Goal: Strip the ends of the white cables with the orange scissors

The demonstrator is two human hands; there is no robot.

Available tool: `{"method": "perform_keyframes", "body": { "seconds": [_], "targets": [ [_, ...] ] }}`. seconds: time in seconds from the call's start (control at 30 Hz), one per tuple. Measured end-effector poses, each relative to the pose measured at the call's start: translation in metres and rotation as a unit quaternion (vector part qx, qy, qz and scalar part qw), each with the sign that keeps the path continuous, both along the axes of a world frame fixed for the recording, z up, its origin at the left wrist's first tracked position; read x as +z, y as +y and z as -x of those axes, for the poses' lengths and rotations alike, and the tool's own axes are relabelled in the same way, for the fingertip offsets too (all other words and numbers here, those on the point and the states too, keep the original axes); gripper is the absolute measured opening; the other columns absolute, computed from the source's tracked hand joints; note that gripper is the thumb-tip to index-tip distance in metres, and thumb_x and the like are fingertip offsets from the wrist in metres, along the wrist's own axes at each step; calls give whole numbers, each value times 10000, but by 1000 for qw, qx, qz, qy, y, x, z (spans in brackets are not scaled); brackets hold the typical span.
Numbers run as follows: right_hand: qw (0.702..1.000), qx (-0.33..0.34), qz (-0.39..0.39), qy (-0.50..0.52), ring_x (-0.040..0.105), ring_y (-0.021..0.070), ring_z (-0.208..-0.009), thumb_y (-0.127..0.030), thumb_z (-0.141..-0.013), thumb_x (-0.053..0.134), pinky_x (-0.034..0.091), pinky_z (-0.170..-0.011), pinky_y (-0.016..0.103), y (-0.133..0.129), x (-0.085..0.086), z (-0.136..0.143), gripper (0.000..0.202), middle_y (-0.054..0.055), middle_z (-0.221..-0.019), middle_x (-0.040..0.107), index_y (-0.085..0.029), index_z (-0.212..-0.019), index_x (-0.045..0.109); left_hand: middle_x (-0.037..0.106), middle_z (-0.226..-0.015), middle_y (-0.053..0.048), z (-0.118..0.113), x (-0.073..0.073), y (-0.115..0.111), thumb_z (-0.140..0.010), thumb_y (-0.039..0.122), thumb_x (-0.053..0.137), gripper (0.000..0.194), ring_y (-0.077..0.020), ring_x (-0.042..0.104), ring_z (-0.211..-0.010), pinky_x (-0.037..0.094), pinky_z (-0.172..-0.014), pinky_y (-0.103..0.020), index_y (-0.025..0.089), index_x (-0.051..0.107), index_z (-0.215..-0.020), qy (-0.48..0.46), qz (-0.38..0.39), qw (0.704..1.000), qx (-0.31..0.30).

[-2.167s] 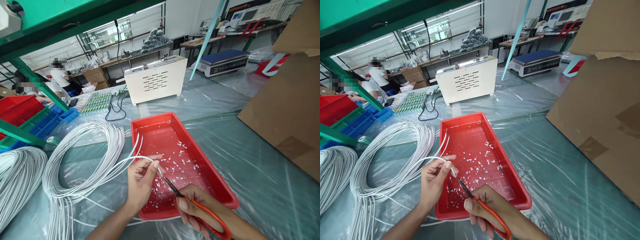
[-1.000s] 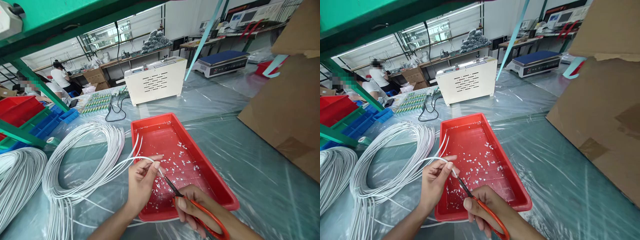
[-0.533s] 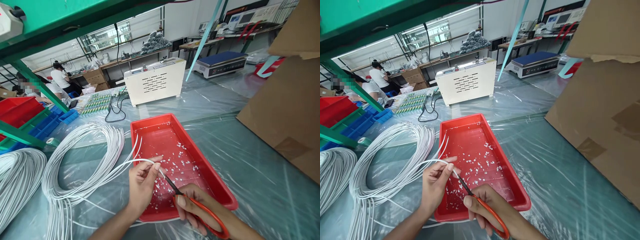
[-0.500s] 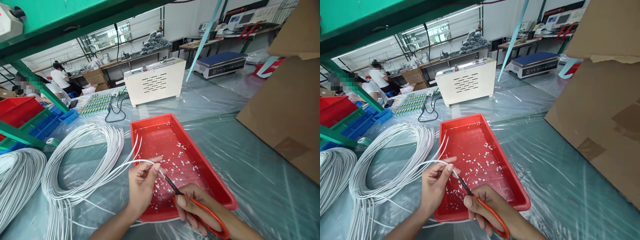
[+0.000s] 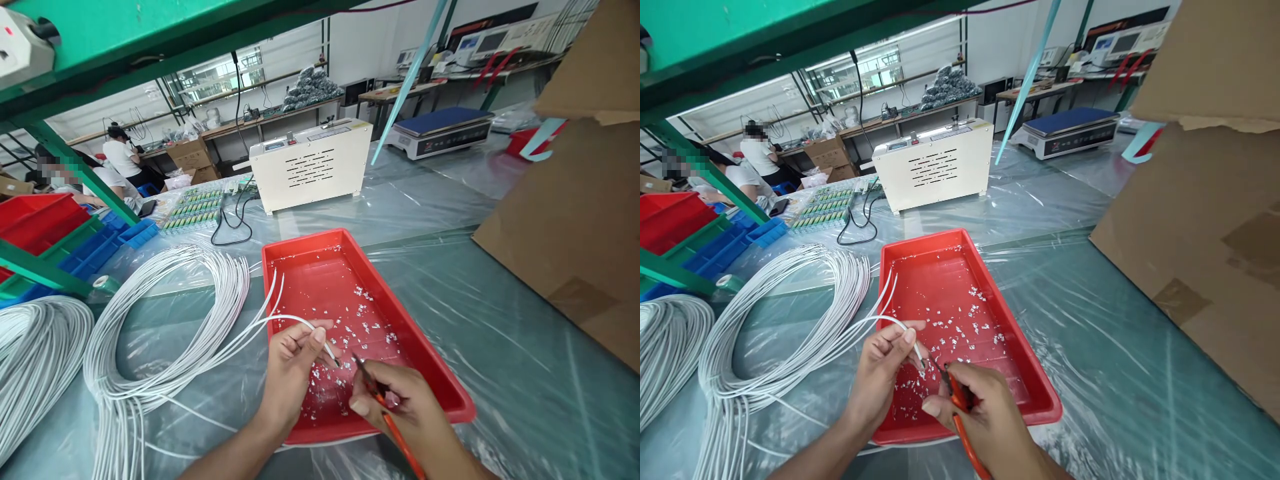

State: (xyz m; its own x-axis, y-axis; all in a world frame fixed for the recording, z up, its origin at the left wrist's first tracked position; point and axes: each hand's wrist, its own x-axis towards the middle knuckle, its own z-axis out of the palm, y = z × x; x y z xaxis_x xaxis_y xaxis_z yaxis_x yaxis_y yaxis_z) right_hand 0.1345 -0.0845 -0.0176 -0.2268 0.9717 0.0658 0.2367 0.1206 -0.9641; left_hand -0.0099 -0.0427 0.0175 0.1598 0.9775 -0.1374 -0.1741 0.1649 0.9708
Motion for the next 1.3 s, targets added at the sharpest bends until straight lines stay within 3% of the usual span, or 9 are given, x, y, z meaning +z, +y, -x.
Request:
{"method": "perform_keyframes", "body": {
  "seconds": [0.1,0.23,0.47,0.73,1.0,1.3],
  "targets": [
    [996,-61,-70,-18,386,96,-466,-319,-778,542,306,-443,200,1,5,-6,261,-45,-516,418,-178,-578,449,662,-612,-26,-2,-4,1,-814,276,541,209,-95,553,-505,444,-576,-206,102,650,-853,4,0,1000,5],
    [992,-91,-80,-47,441,112,-488,-268,-806,499,363,-474,207,5,7,-5,212,-25,-547,470,-177,-615,501,670,-619,-16,-2,-5,1,-796,242,569,152,-101,575,-524,447,-610,-210,116,653,-779,42,-36,998,14],
    [990,-78,-101,-60,474,129,-526,-190,-777,495,383,-508,219,9,6,-1,149,-6,-568,491,-171,-637,541,691,-725,-48,-2,-3,0,-790,222,565,171,-117,596,-571,457,-629,-219,110,663,-706,77,-60,995,2],
    [987,-65,-111,-96,437,114,-496,-75,-675,513,341,-493,212,6,-4,-3,109,-26,-546,474,-171,-656,564,672,-620,-36,-3,-10,-1,-791,229,559,187,-136,593,-577,457,-611,-229,115,678,-701,73,-57,995,-40],
    [978,-72,-147,-125,400,117,-452,-78,-601,414,320,-458,223,9,3,-2,150,-11,-495,462,-161,-587,538,679,-689,-55,-1,-12,-2,-794,261,555,235,-153,584,-643,458,-678,-258,120,651,-633,81,-61,993,-61],
    [975,-61,-173,-122,461,111,-454,-62,-607,446,366,-467,198,9,0,-4,182,-23,-498,523,-178,-638,584,659,-635,-59,2,-9,-3,-785,324,549,285,-178,600,-655,464,-671,-268,115,619,-606,106,-51,991,-68]
  ]
}}
